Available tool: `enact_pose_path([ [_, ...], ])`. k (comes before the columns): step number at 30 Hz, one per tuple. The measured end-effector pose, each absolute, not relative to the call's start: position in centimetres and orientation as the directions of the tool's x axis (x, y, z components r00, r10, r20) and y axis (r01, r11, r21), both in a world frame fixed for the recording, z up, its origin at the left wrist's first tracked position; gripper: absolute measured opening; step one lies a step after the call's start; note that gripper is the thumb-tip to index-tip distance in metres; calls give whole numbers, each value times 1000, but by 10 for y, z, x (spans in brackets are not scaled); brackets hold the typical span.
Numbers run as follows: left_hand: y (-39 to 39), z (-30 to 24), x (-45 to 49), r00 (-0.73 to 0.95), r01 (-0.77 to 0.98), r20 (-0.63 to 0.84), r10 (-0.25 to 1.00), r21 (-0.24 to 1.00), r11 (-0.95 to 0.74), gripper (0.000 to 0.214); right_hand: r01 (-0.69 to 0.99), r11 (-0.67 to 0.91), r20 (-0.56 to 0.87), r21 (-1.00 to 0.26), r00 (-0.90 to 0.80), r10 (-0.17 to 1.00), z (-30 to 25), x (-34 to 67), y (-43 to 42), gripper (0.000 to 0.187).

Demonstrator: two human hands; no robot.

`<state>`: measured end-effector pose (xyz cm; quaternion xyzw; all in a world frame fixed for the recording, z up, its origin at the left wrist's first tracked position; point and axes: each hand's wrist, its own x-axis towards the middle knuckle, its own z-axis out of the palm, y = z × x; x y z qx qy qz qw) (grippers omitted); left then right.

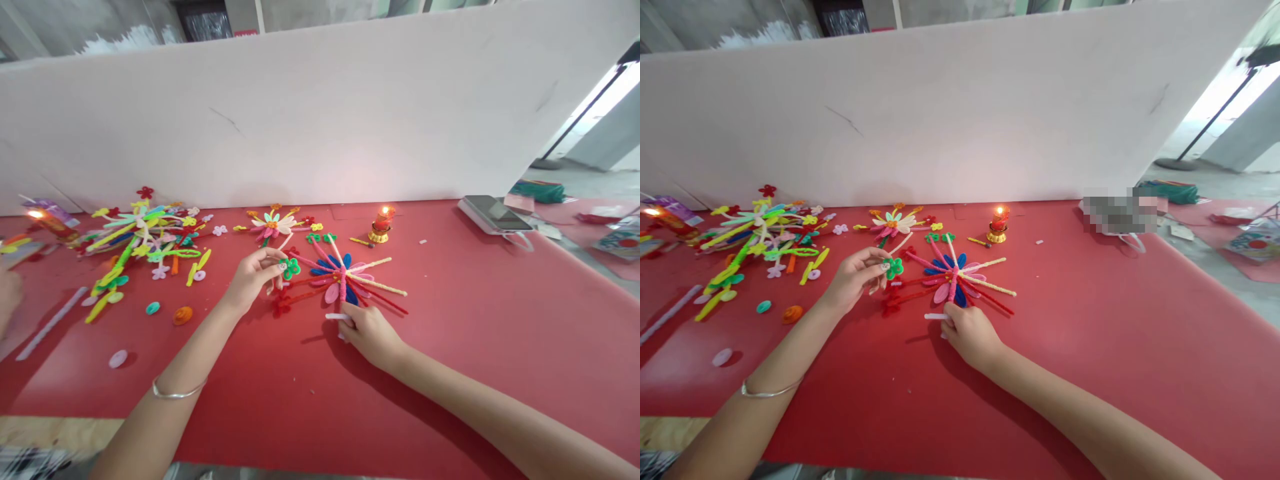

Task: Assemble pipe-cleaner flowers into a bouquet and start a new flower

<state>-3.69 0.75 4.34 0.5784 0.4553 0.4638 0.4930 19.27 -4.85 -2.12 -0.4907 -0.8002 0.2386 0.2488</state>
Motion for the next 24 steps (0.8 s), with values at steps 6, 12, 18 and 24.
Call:
enact_pose_path([
  [6, 6, 44, -35, 191, 124, 67, 979, 988, -92, 22, 382, 504, 209, -775, -598, 774, -4, 195, -55, 9],
  [12, -18, 43, -10, 429, 267, -138, 893, 963, 21, 21, 583, 366, 216, -725, -312, 925, 4, 225, -31, 11],
  [18, -55, 24, 27, 567, 440, -165, 807, 889, -128, 11, 652, 269, 33, -709, -350, 936, 1, 232, -24, 14],
  [24, -51, 15, 26, 499, 584, -103, 861, 774, -246, 12, 551, 143, -50, -822, -319, 947, -5, 217, -33, 14],
])
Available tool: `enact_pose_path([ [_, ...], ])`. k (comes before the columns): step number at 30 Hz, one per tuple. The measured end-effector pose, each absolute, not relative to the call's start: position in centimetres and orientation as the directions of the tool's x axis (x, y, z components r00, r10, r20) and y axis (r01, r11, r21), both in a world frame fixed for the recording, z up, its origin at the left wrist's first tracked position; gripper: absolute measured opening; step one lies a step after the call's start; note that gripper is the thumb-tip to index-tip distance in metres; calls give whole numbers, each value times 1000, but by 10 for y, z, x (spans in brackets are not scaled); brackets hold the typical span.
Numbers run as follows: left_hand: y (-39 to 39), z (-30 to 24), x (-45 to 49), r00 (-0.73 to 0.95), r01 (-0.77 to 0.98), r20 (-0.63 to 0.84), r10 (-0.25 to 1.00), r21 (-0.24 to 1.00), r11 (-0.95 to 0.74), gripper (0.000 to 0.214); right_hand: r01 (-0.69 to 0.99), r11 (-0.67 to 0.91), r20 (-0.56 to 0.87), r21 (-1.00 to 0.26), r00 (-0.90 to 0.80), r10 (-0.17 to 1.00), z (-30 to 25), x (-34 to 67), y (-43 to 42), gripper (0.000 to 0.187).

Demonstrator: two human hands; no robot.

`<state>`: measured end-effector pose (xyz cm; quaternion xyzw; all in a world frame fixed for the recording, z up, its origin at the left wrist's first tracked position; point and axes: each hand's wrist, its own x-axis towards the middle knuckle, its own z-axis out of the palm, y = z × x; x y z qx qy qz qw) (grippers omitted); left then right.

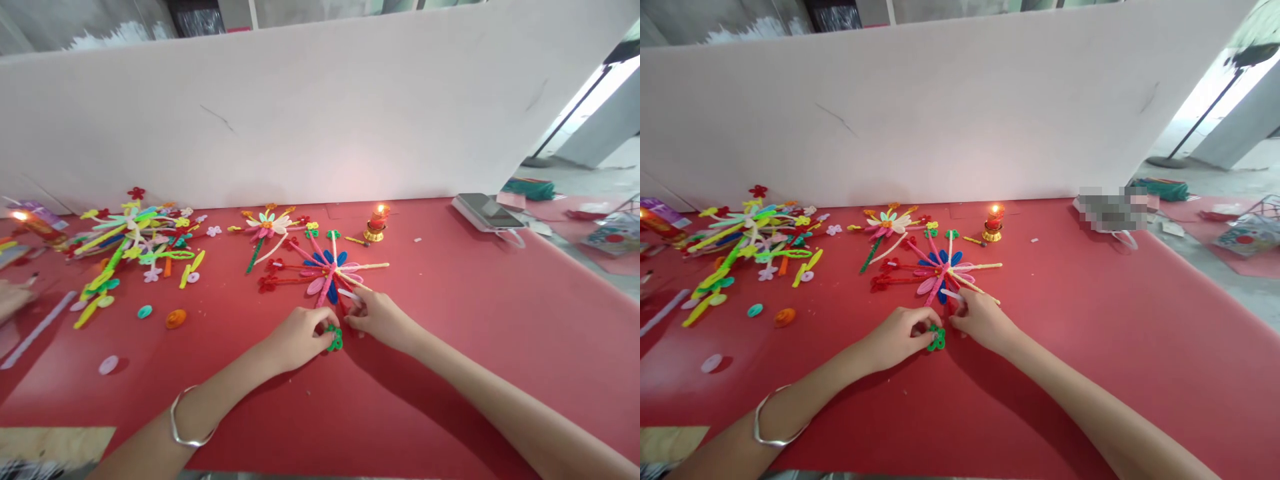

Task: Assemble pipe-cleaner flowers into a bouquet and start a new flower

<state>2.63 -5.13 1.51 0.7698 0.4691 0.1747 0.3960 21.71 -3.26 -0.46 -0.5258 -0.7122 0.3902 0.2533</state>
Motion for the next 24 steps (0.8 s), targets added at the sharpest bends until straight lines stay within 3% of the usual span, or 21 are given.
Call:
enact_pose_path([
  [6, -45, 15, 21, 417, 625, -100, 903, 753, -205, 8, 367, 69, -68, -928, -349, 934, -17, 214, -28, 23],
  [14, -39, 9, 24, 360, 383, -407, 840, 885, 265, 15, 291, -65, -163, -954, -326, 931, -24, 210, -25, 27],
  [24, -33, 9, 21, 406, 324, -467, 786, 877, 354, 18, 208, -184, -242, -961, -300, 923, -13, 204, -20, 39],
])
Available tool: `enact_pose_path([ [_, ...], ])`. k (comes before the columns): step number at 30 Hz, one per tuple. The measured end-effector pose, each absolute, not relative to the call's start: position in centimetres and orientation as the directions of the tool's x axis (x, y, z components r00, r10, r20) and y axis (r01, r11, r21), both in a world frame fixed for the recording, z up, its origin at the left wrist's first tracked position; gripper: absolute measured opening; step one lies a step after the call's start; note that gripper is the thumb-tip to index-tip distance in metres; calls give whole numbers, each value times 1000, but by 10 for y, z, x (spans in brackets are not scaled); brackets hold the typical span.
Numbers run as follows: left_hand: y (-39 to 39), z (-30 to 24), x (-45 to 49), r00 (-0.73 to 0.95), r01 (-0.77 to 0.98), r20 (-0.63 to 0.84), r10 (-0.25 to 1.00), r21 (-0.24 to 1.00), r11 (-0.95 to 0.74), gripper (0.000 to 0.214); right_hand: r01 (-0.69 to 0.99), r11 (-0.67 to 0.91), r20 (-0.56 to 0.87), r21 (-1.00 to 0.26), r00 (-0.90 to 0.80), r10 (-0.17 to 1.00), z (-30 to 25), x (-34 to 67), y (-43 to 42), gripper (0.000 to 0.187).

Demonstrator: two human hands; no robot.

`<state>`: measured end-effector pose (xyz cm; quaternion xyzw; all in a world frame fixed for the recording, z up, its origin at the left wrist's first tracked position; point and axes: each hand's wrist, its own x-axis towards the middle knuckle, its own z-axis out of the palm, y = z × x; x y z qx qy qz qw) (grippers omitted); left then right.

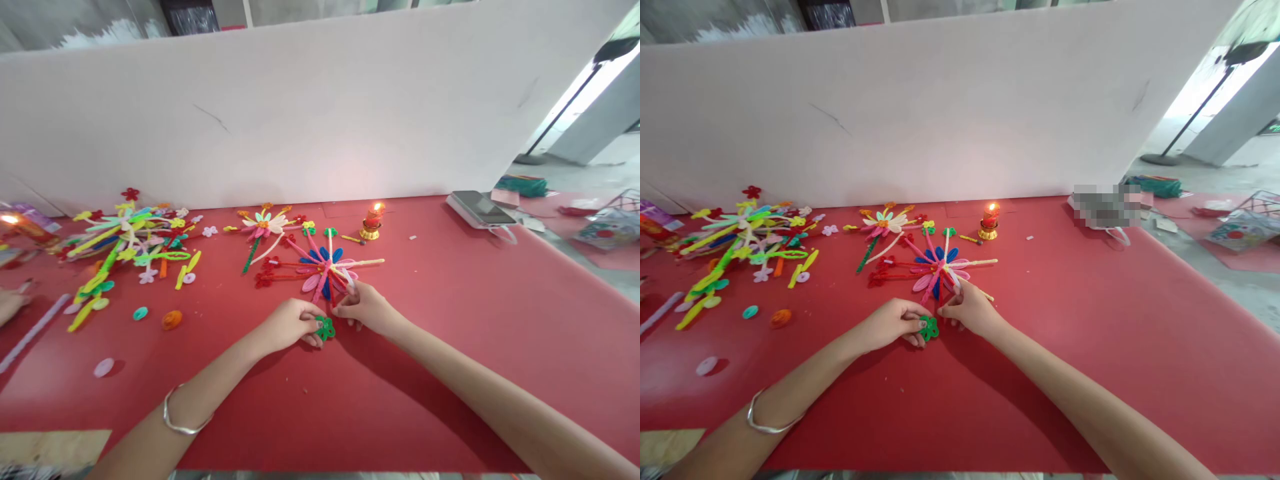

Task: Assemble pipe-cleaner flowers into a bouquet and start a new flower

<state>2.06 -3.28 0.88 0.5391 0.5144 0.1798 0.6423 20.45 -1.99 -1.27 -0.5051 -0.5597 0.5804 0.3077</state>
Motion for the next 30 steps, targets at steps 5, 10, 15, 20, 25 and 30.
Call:
enact_pose_path([
  [5, -38, 13, 26, 453, 277, -488, 746, 872, 402, 23, 108, -209, -232, -972, -286, 930, -11, 203, -20, 40],
  [10, -42, 13, 30, 469, 202, -474, 745, 879, 432, 33, 81, -175, -192, -981, -305, 933, -14, 202, -22, 39],
  [15, -42, 14, 31, 457, 187, -470, 755, 881, 435, 28, 78, -154, -170, -985, -304, 937, -18, 201, -21, 43],
  [20, -41, 11, 32, 452, 159, -471, 758, 878, 451, 28, 94, -141, -162, -986, -276, 948, -17, 200, -23, 49],
  [25, -40, 7, 33, 431, 98, -475, 767, 870, 483, 32, 83, -86, -105, -993, -260, 960, -22, 199, -25, 48],
  [30, -39, 8, 33, 409, 68, -504, 761, 848, 525, 34, 60, -50, -62, -997, -214, 975, -25, 197, -27, 48],
])
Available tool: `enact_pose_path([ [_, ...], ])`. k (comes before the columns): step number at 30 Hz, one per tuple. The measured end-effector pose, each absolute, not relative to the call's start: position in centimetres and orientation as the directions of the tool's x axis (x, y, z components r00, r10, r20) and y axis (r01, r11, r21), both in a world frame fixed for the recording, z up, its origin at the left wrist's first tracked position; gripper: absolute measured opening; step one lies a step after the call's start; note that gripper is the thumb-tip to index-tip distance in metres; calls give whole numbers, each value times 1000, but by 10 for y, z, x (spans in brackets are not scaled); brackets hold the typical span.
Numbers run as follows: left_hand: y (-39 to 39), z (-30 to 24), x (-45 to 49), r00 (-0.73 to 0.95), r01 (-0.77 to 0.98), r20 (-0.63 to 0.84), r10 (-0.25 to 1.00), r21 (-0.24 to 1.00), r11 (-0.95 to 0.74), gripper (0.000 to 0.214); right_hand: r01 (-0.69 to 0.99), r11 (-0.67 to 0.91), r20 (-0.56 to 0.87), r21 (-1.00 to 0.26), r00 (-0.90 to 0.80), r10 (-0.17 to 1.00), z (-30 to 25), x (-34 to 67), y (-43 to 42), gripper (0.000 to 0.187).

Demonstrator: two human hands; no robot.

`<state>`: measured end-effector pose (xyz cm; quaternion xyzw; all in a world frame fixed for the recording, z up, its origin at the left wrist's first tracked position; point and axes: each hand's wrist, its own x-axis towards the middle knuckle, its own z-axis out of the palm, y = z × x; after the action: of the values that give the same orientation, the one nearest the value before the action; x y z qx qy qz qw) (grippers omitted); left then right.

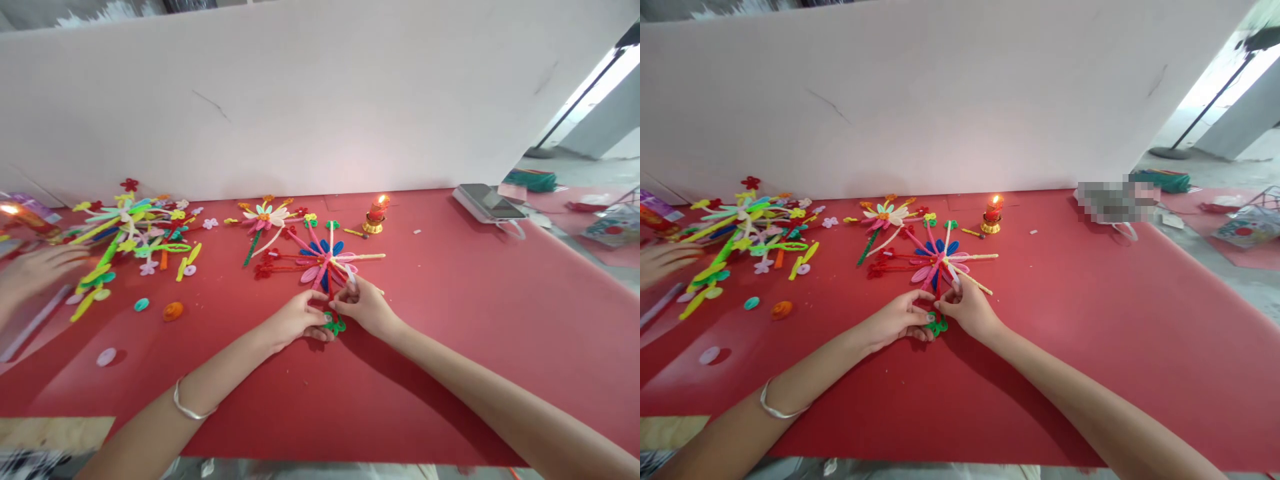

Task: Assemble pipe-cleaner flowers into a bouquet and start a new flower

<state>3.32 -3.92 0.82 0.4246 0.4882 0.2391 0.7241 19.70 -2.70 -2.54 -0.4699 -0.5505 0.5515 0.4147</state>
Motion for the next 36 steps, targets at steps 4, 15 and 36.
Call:
enact_pose_path([
  [4, -38, 9, 33, 397, 47, -518, 758, 836, 546, 37, 45, -39, -47, -998, -210, 976, -25, 196, -28, 48],
  [15, -37, 3, 34, 379, -24, -504, 776, 833, 553, 34, 48, -13, -23, -999, -213, 977, -28, 194, -28, 47],
  [36, -39, 7, 38, 324, -4, -509, 798, 842, 539, 32, -74, -188, -152, -979, -343, 927, -23, 200, -19, 59],
])
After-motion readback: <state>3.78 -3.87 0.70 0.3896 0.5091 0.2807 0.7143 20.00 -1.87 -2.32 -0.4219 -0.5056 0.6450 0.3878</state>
